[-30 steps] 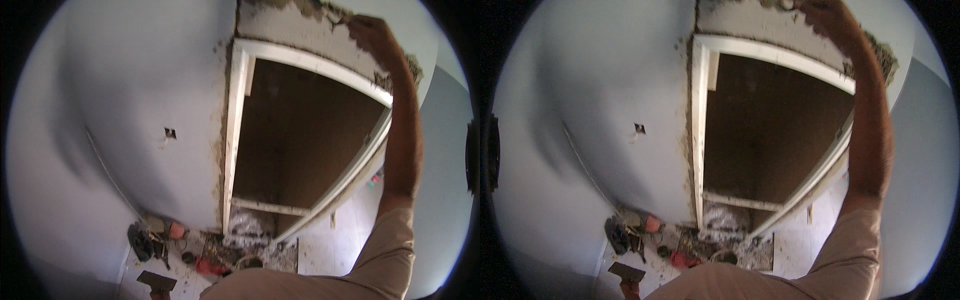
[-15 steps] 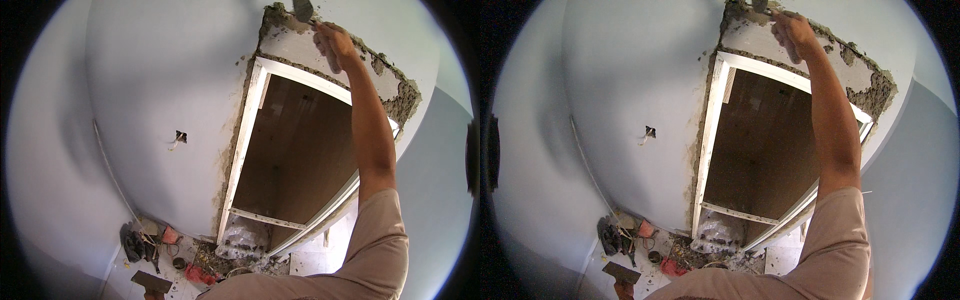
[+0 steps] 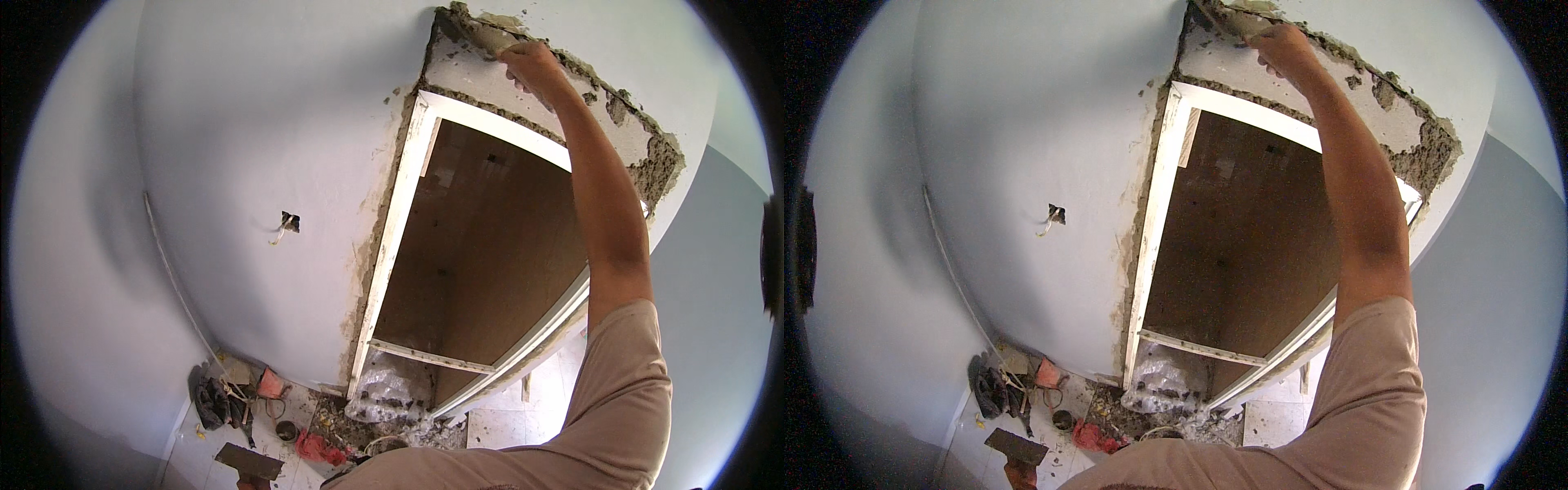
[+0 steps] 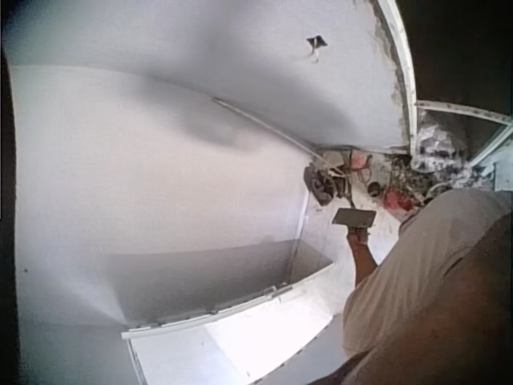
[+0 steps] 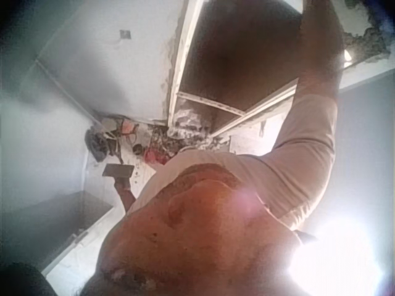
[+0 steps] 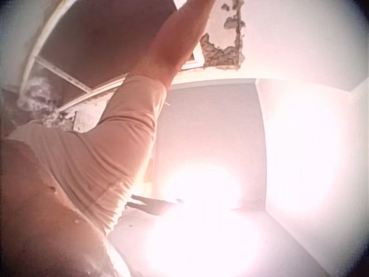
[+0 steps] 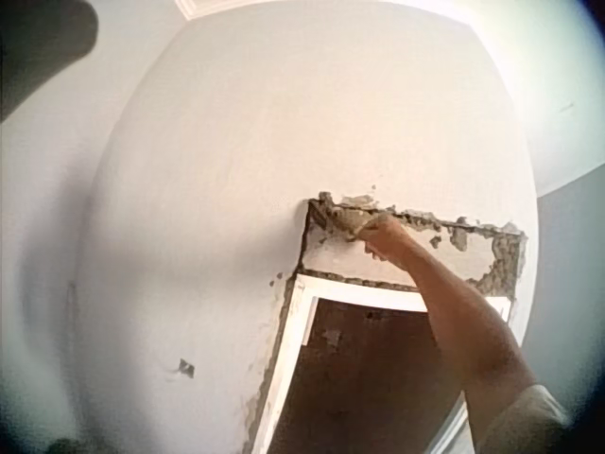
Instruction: The person applies plaster to the wall area above a door frame using a trowel and a hawk, repeatedly scooping material from a bucket and smoothing it onto the surface.
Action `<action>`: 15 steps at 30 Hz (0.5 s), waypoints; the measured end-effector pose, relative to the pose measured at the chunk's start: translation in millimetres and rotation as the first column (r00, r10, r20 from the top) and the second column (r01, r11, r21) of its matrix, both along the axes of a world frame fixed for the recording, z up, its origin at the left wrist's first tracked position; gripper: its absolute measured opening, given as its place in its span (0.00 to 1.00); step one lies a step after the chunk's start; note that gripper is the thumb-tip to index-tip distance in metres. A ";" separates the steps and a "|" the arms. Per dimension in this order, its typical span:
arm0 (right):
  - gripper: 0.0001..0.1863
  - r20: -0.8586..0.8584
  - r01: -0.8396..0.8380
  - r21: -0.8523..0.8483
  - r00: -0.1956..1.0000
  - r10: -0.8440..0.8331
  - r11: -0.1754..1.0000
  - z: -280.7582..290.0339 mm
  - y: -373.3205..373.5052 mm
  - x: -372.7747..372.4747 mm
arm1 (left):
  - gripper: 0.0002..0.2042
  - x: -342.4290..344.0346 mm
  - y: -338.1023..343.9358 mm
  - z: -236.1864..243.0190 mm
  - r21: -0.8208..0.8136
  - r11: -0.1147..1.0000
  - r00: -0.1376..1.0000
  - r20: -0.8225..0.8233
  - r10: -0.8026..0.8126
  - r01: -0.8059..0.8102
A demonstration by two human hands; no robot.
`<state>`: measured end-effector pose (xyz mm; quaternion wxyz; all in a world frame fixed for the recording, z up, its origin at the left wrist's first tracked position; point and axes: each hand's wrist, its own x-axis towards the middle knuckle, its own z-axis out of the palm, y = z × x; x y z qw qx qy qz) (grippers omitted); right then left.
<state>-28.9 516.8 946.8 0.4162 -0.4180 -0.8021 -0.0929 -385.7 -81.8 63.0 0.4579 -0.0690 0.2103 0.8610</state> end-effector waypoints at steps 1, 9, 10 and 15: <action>0.18 -0.018 -0.015 0.006 1.000 0.016 1.000 -0.2 -1.4 0.7 | 0.46 0.9 2.9 3.7 0.015 1.000 1.000 -0.003 -0.004 0.004; 0.18 -0.143 -0.020 0.027 0.989 0.024 0.999 4.7 -13.7 45.3 | 0.39 8.5 7.7 37.5 0.028 0.999 0.999 -0.049 -0.017 0.019; 0.19 -0.096 0.043 0.054 0.995 -0.038 0.998 10.7 -15.1 59.2 | 0.36 8.1 6.6 33.8 -0.032 0.999 0.998 -0.066 -0.005 0.003; 0.17 -0.125 0.009 0.130 0.992 0.008 0.991 7.4 -64.5 62.4 | 0.25 2.8 0.2 27.9 -0.310 0.947 0.968 -0.249 0.000 -0.079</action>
